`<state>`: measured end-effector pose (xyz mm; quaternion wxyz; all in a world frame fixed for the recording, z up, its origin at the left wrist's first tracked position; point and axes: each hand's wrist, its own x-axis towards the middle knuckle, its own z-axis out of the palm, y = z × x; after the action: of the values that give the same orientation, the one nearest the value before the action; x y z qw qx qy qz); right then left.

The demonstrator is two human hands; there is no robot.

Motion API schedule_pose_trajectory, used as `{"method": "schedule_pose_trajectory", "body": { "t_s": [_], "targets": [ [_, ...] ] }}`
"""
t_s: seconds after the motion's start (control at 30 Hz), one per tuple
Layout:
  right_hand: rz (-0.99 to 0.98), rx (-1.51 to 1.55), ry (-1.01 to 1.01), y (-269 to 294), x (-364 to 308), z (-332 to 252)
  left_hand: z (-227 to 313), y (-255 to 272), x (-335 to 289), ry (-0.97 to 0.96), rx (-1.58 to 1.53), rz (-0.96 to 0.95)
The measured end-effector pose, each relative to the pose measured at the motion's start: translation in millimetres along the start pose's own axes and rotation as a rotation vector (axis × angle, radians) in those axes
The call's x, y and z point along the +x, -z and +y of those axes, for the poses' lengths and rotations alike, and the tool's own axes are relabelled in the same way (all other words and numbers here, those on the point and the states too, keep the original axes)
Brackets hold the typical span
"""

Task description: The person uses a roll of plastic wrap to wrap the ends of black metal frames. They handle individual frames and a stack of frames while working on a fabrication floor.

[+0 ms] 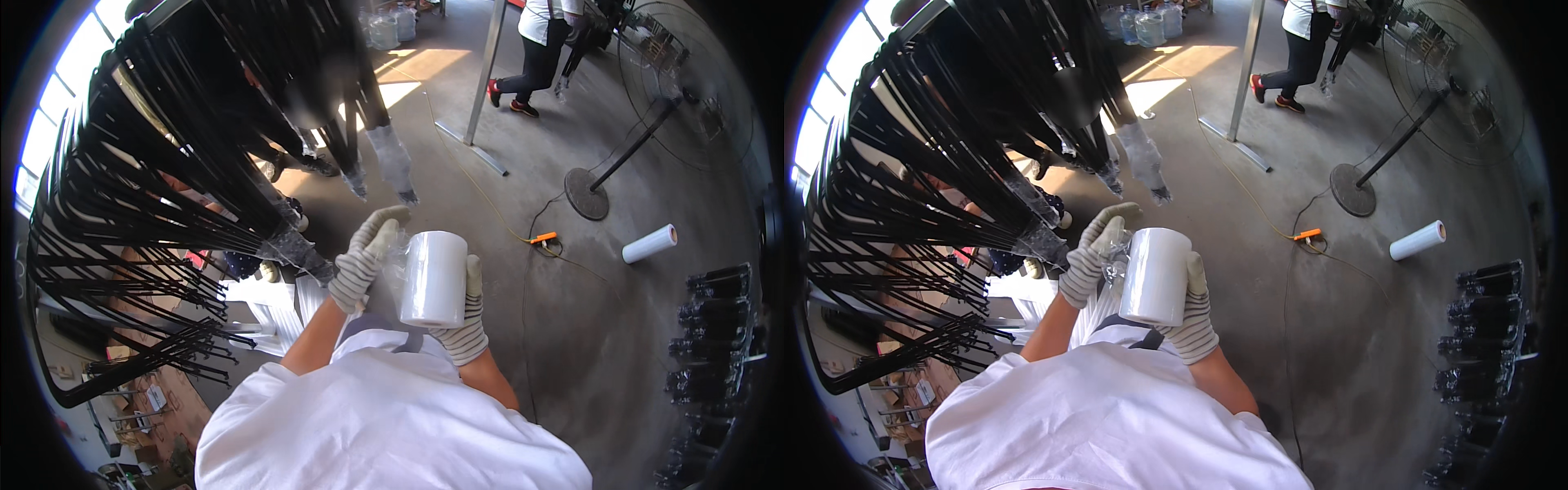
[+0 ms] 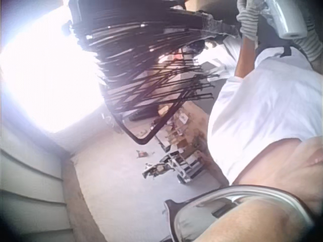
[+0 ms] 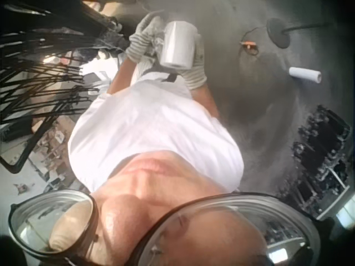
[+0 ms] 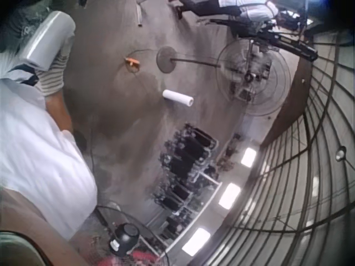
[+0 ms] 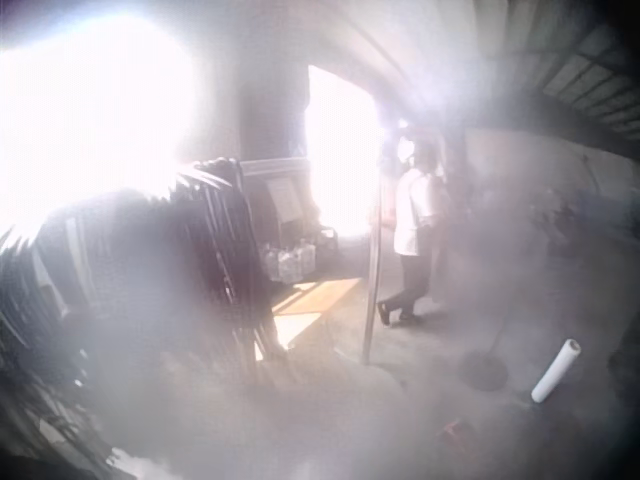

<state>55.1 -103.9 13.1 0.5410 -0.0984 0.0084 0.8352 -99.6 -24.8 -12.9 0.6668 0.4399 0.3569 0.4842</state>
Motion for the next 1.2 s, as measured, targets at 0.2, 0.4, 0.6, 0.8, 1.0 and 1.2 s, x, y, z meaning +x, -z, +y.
{"method": "schedule_pose_trajectory", "body": {
  "t_s": [0.2,0.4,0.6,0.8,1.0,1.2],
  "targets": [
    [-0.098,0.025,-0.007,12.6,8.3,-56.1,3.6,6.1,105.5,-0.278,0.283,0.117],
    [0.074,-0.090,0.307,13.9,81.4,-126.8,76.9,-4.5,255.6,-0.895,1.080,0.681],
    [-0.217,0.029,0.086,-35.2,202.0,-203.1,130.0,17.1,325.1,-1.086,0.763,1.164],
    [-0.314,-0.018,0.055,-67.3,322.9,-256.0,181.3,48.5,338.1,-0.923,0.081,0.952],
    [-0.464,0.032,-0.187,-97.4,391.9,-270.3,210.7,38.6,381.7,-0.673,0.048,0.600],
    [-0.634,-0.333,-0.167,-110.7,456.9,-305.1,252.4,-29.7,455.6,-0.676,-0.129,-0.012]
  ]
}}
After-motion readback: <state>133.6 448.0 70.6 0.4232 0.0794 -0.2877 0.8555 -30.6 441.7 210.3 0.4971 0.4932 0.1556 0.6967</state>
